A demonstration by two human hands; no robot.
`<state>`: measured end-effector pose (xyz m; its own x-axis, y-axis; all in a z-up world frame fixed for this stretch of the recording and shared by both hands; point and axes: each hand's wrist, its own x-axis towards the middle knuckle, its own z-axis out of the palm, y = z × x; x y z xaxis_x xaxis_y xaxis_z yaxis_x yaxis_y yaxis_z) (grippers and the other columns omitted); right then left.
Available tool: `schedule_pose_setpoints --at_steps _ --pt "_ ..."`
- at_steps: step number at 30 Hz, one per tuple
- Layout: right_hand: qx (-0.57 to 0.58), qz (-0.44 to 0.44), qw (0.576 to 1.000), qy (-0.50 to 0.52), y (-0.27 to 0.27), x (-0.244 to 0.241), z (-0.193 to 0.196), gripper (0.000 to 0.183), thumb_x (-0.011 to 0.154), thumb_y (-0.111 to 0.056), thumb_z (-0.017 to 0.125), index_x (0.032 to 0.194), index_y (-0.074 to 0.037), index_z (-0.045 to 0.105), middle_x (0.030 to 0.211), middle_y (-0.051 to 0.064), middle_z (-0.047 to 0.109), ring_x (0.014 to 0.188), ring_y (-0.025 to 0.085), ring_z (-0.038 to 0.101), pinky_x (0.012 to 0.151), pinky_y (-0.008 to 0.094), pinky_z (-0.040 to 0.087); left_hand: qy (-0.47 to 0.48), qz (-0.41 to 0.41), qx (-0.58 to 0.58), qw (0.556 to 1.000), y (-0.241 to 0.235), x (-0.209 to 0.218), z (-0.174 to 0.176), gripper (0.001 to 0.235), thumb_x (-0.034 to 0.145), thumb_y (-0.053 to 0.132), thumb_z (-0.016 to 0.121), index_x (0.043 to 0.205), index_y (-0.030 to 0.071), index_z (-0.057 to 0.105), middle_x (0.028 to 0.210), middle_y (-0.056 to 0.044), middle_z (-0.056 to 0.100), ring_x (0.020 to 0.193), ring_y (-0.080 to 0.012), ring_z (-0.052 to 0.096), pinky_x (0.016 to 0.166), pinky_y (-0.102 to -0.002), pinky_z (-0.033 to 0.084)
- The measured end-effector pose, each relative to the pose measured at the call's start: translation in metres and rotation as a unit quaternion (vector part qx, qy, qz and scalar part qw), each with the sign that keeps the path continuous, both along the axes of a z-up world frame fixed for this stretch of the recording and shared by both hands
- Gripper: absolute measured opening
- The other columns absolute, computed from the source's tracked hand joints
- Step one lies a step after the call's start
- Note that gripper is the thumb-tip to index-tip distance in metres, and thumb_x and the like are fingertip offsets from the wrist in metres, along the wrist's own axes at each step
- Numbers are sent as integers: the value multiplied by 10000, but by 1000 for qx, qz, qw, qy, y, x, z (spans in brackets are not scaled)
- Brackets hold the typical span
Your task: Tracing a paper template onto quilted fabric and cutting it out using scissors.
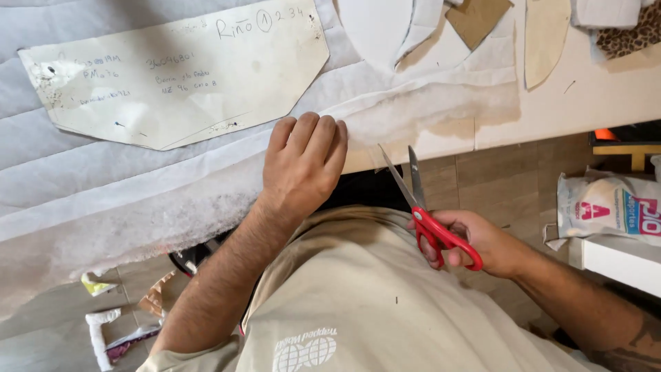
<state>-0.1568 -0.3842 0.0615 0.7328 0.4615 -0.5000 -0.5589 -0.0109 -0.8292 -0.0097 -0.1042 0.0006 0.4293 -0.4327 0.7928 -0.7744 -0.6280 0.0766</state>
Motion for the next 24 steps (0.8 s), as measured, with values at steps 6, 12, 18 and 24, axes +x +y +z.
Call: schedule_pose_setpoints --at_steps 6,12,18,24 --pt "-27 1 999 22 36 33 11 468 820 -410 844 874 34 706 654 170 733 585 220 741 550 356 633 -29 19 -77 996 -2 3 20 94 959 -1 656 899 17 727 838 -122 601 780 -272 618 715 -382 515" --pt "-66 -68 995 -43 69 71 9 319 922 -256 714 799 28 639 569 187 673 484 245 709 459 366 600 -27 1 -76 997 -6 -5 11 107 955 -10 668 868 26 718 841 -120 617 771 -270 620 707 -381 521" --pt "-98 -116 988 -14 83 74 7 287 923 -221 727 767 7 649 512 152 636 415 220 675 375 324 553 -8 19 -74 997 -4 -4 14 71 946 28 699 886 37 736 871 -120 648 786 -266 651 721 -399 538" --pt "-160 -138 977 16 84 64 -6 227 904 -142 735 776 26 652 459 156 608 338 198 630 302 277 494 47 43 -32 997 -5 1 26 157 1022 -17 573 1050 -1 727 1168 -218 691 1101 -359 691 918 -439 522"
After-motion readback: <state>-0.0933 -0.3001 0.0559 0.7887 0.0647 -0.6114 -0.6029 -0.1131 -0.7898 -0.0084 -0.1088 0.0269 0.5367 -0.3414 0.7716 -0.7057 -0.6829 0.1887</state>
